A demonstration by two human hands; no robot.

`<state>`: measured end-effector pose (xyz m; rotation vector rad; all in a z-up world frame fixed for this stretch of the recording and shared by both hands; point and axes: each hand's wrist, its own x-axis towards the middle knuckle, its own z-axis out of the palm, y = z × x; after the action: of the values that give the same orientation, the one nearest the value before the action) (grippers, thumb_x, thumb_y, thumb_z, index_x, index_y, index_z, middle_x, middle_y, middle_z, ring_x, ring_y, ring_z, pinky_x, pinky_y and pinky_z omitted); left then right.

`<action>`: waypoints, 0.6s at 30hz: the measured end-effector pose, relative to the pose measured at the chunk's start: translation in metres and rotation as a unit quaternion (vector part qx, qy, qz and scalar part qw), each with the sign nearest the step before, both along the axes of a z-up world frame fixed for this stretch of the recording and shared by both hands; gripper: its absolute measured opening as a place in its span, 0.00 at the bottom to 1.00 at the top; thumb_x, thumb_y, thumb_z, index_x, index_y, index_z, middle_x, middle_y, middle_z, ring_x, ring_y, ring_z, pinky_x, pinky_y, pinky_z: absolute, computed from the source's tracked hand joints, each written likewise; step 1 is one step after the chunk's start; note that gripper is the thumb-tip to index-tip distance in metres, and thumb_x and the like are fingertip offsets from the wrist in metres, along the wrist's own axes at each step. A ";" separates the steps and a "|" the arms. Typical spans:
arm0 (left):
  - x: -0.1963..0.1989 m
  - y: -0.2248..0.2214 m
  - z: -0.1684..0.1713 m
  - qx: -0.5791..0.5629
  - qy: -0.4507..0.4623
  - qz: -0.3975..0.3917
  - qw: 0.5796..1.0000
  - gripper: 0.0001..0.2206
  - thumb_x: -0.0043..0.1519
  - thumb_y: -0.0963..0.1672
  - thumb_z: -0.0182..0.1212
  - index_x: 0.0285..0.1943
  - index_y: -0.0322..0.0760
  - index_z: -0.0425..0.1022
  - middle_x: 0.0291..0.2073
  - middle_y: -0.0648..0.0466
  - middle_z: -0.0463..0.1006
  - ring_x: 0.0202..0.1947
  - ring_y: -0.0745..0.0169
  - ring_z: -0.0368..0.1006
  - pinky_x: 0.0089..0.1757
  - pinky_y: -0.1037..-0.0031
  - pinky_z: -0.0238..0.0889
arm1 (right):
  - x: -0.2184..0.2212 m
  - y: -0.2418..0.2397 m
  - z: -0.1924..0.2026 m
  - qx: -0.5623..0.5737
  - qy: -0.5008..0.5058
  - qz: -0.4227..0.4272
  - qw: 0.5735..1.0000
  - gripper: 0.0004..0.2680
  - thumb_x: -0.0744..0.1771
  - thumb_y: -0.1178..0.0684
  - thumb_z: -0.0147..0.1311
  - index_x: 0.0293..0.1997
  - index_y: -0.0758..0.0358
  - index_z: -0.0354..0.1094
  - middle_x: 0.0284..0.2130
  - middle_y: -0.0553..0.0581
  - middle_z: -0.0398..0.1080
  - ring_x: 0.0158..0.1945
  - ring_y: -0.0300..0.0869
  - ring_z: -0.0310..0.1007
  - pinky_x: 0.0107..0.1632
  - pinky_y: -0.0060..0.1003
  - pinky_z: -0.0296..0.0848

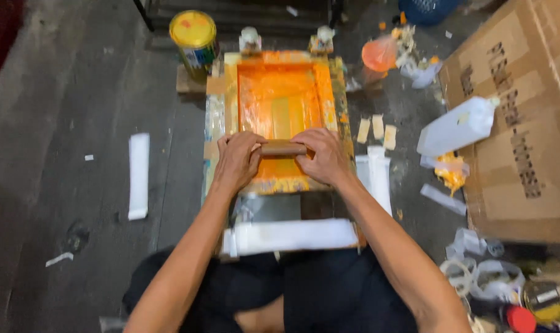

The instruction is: Manual screen printing process involving spreading ink with a squeegee, using a roller, and handling small labels.

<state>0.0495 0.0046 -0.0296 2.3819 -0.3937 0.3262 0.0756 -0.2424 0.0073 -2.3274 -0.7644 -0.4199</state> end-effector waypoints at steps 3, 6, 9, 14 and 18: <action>-0.021 0.001 -0.004 -0.030 -0.003 -0.015 0.999 0.06 0.67 0.45 0.61 0.51 0.51 0.77 0.39 0.59 0.77 0.52 0.55 0.74 0.58 0.56 0.51 | -0.019 -0.007 -0.005 0.024 0.003 0.025 0.999 0.10 0.58 0.59 0.62 0.38 0.47 0.79 0.36 0.44 0.79 0.51 0.45 0.76 0.51 0.36 0.69; -0.041 0.000 0.004 -0.022 0.002 -0.022 1.000 0.08 0.64 0.44 0.63 0.51 0.50 0.77 0.40 0.56 0.78 0.52 0.53 0.74 0.58 0.56 0.51 | -0.033 -0.010 -0.011 0.023 0.002 0.027 0.999 0.11 0.57 0.59 0.61 0.38 0.46 0.78 0.36 0.41 0.78 0.52 0.42 0.75 0.51 0.35 0.67; -0.052 0.000 -0.002 -0.037 -0.005 -0.045 0.998 0.08 0.64 0.43 0.62 0.51 0.49 0.76 0.35 0.57 0.75 0.48 0.53 0.74 0.57 0.57 0.51 | -0.040 -0.014 -0.008 0.049 0.022 0.061 0.997 0.10 0.58 0.60 0.58 0.37 0.47 0.78 0.33 0.43 0.77 0.50 0.44 0.75 0.51 0.34 0.67; -0.061 0.000 0.005 -0.034 -0.026 -0.058 0.997 0.08 0.63 0.43 0.62 0.50 0.49 0.76 0.35 0.57 0.74 0.45 0.53 0.74 0.57 0.58 0.50 | -0.041 -0.014 -0.016 0.038 0.008 0.060 0.997 0.10 0.57 0.58 0.59 0.37 0.49 0.77 0.31 0.44 0.75 0.49 0.45 0.75 0.50 0.37 0.66; -0.048 0.001 0.015 -0.037 -0.043 -0.060 0.997 0.03 0.68 0.44 0.56 0.47 0.50 0.75 0.30 0.60 0.69 0.39 0.57 0.73 0.53 0.65 0.51 | -0.035 -0.004 0.006 0.058 -0.036 0.067 0.995 0.10 0.55 0.60 0.57 0.30 0.46 0.77 0.26 0.46 0.74 0.42 0.49 0.76 0.45 0.40 0.70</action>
<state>0.0015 0.0060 -0.0147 2.2669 -0.5537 0.3828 0.0404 -0.2469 0.0132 -2.1491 -0.9019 -0.4763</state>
